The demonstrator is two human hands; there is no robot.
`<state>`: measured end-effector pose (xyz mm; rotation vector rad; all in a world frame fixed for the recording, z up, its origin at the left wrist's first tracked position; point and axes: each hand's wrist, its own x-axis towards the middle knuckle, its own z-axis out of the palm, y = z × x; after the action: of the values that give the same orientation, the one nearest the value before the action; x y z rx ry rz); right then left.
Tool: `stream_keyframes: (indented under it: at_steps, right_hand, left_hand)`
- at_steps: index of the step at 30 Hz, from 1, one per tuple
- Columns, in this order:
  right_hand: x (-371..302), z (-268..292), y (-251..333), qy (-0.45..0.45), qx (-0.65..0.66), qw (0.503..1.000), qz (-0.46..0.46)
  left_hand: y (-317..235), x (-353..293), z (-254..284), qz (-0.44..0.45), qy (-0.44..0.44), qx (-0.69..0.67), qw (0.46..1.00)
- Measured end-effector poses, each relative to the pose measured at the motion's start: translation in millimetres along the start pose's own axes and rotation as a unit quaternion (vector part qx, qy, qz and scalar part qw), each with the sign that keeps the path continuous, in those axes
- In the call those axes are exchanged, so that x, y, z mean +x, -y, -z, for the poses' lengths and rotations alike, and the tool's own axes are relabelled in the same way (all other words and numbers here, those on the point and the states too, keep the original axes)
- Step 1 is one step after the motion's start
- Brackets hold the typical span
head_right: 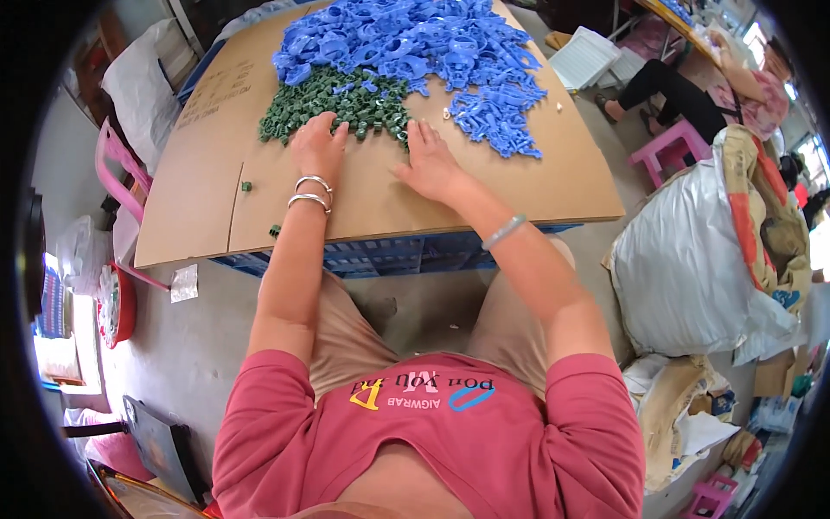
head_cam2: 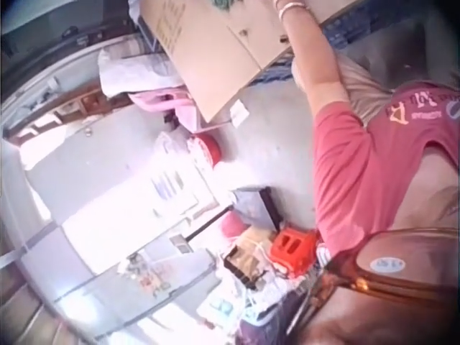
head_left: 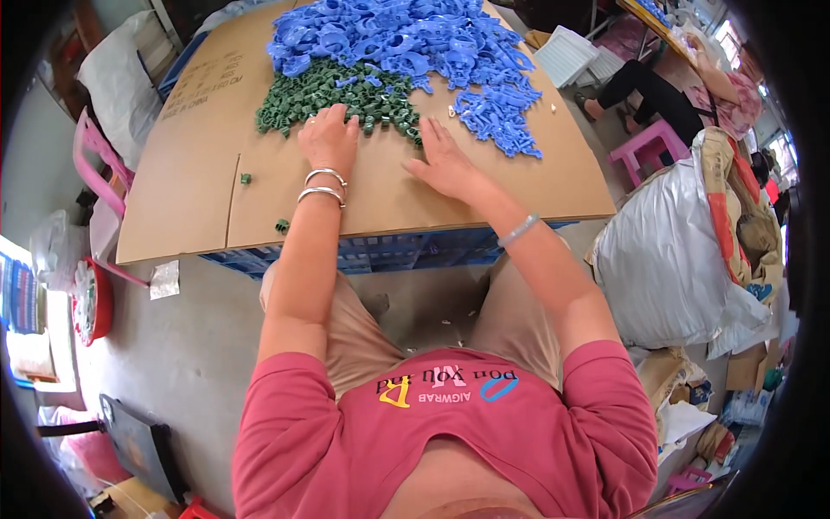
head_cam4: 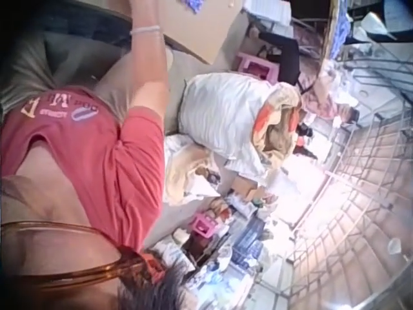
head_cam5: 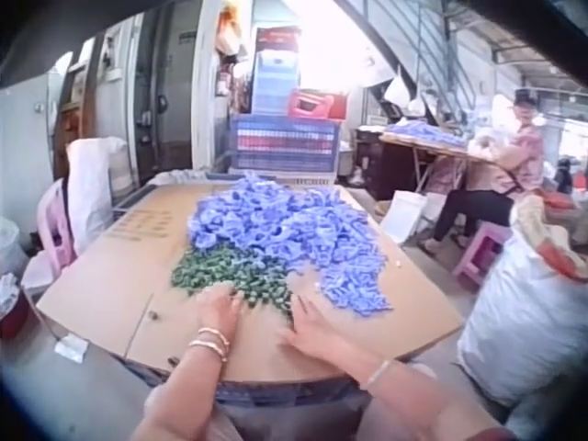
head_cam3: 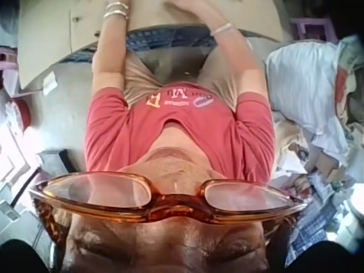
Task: Sorting green and blue plastic toy components on a cardboard sheet in a workshop.
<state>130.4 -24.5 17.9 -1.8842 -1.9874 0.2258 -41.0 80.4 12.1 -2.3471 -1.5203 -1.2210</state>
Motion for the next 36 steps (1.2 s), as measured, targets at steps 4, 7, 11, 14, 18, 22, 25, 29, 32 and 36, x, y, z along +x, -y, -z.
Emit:
stream_keyframes:
  at_steps: [4,7,11,14,18,22,25,29,32,36]
  right_hand:
    - [48.3,-22.2,5.2,-0.108,-0.064,0.992,-0.031]
    - [79.8,-34.5,26.0,-0.136,-0.073,0.987,-0.051]
    - [92.8,-30.7,27.3,-0.092,-0.124,0.988,-0.004]
    - [90.3,-30.6,20.7,-0.110,-0.148,0.982,0.031]
    - [85.9,-30.3,11.8,-0.198,-0.164,0.955,0.150]
    - [82.6,-27.1,13.5,-0.188,-0.093,0.973,0.093]
    - [80.0,-28.5,17.2,-0.221,-0.131,0.966,0.025]
    - [87.0,-37.6,5.0,-0.181,-0.019,0.983,0.020]
    - [82.8,-43.3,8.6,-0.216,-0.063,0.971,0.078]
    - [78.7,-33.1,14.5,-0.225,-0.075,0.963,0.128]
  left_hand:
    - [-5.6,-0.1,-3.2,0.040,0.016,-0.019,0.999]
    - [8.4,-4.0,-5.5,0.029,0.013,-0.039,0.999]
    - [-10.5,-2.5,9.9,0.102,0.091,-0.024,0.990]
    - [-16.2,-3.4,23.2,0.116,0.231,0.024,0.966]
    - [-6.2,-5.2,12.0,0.047,0.243,0.002,0.969]
    - [-14.3,-12.9,18.3,0.020,0.247,-0.029,0.968]
    - [-22.9,-16.0,30.4,-0.006,0.273,-0.012,0.962]
    - [-21.0,-18.8,38.8,-0.040,0.307,-0.080,0.947]
    - [-34.4,-27.9,54.9,-0.072,0.345,0.024,0.936]
    - [-23.2,-15.0,41.9,0.044,0.313,0.048,0.947]
